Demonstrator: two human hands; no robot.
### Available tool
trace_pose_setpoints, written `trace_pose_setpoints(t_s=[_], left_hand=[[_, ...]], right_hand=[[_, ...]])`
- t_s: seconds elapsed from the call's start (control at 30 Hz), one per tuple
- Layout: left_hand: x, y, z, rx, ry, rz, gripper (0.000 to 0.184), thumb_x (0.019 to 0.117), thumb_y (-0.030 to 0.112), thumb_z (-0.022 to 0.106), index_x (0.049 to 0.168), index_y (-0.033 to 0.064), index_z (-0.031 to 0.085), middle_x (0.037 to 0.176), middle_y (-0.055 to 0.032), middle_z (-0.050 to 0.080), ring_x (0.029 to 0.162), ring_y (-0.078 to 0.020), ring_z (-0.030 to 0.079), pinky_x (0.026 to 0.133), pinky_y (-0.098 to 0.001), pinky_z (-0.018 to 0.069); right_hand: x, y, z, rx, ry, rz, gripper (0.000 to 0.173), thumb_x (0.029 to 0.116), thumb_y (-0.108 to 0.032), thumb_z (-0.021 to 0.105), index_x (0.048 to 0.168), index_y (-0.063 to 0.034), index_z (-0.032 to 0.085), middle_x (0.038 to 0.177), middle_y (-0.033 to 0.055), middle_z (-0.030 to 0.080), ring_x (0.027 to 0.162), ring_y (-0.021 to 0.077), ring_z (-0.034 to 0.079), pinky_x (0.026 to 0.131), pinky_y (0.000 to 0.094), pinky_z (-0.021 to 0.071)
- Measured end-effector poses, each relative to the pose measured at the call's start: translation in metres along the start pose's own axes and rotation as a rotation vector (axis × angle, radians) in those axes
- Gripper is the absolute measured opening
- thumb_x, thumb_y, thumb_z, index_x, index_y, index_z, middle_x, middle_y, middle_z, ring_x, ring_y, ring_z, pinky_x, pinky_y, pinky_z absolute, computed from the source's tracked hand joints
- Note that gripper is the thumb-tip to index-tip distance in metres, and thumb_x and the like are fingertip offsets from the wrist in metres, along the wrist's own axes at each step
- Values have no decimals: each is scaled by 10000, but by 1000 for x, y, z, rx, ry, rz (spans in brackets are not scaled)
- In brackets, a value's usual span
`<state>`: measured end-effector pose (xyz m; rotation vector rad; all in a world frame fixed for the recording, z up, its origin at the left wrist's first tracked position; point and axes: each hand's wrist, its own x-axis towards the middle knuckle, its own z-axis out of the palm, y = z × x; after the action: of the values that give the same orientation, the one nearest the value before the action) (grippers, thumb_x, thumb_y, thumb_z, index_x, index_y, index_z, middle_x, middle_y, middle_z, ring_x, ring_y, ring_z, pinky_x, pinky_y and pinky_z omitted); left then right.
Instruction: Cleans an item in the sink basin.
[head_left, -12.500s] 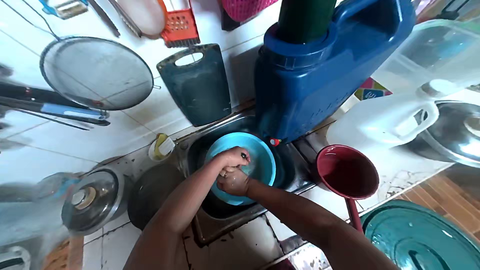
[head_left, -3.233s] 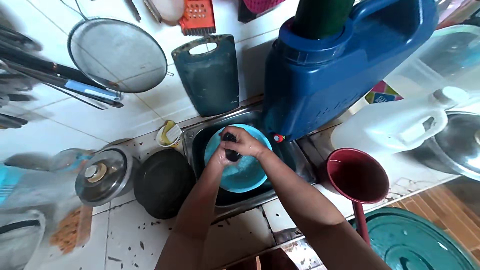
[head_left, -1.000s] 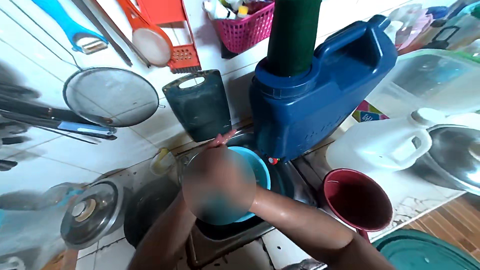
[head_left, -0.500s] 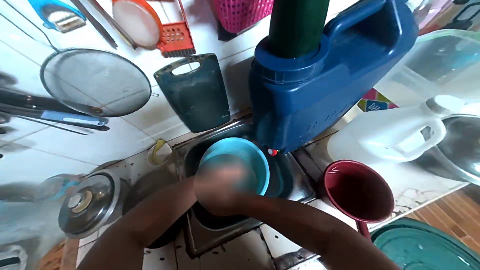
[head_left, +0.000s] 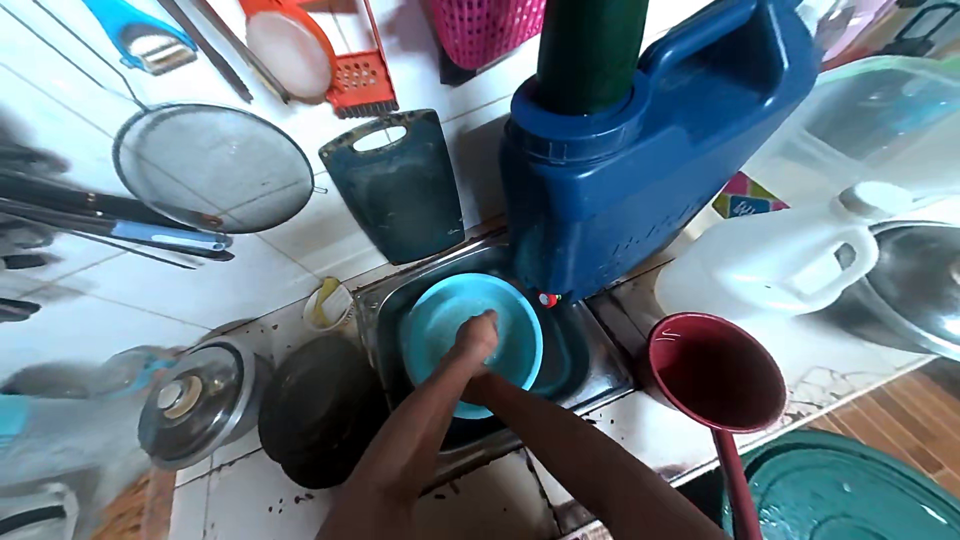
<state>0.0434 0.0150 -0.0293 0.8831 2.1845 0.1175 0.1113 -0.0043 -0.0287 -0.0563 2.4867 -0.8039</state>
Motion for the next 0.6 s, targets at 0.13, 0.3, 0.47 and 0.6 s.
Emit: trace_pose_setpoints(t_s=[0.13, 0.3, 0.47, 0.6], left_hand=[[-28, -26, -31, -196, 548, 226, 378, 1104, 139, 377, 1362, -40, 587, 1139, -273, 704, 1080, -409, 695, 986, -531, 524], [-57, -42, -16, 204, 975, 998, 239, 968, 105, 583, 1081, -11, 759, 807, -198, 719, 757, -345, 729, 763, -466, 612], [-99, -19, -10, -551, 984, 1156, 250, 1082, 229, 475, 1171, 53, 629, 879, -2, 698, 792, -44, 675, 772, -200, 573], [-114, 1, -62, -1839, 865, 819, 442, 1128, 247, 196, 1041, 173, 623, 637, 120, 610, 601, 1, 615, 633, -189, 557]], right_hand=[[-5, 58, 67, 114, 980, -207, 206, 935, 22, 565, 1025, 74, 743, 1173, 244, 727, 1183, 424, 670, 1100, 555, 470], [-48, 28, 6, 1897, 606, 124, 636, 1101, -523, 89, 1538, -137, 345, 1364, 142, 606, 1110, 279, 665, 852, 479, 569], [-55, -11, -68, 2321, 723, -285, 211, 1065, -113, 364, 1211, -68, 510, 902, 98, 689, 706, 175, 690, 593, 310, 591], [-56, -64, -86, 1450, 1336, -746, 145, 761, 159, 561, 839, 48, 613, 1039, 142, 734, 1023, 132, 696, 891, 270, 566]])
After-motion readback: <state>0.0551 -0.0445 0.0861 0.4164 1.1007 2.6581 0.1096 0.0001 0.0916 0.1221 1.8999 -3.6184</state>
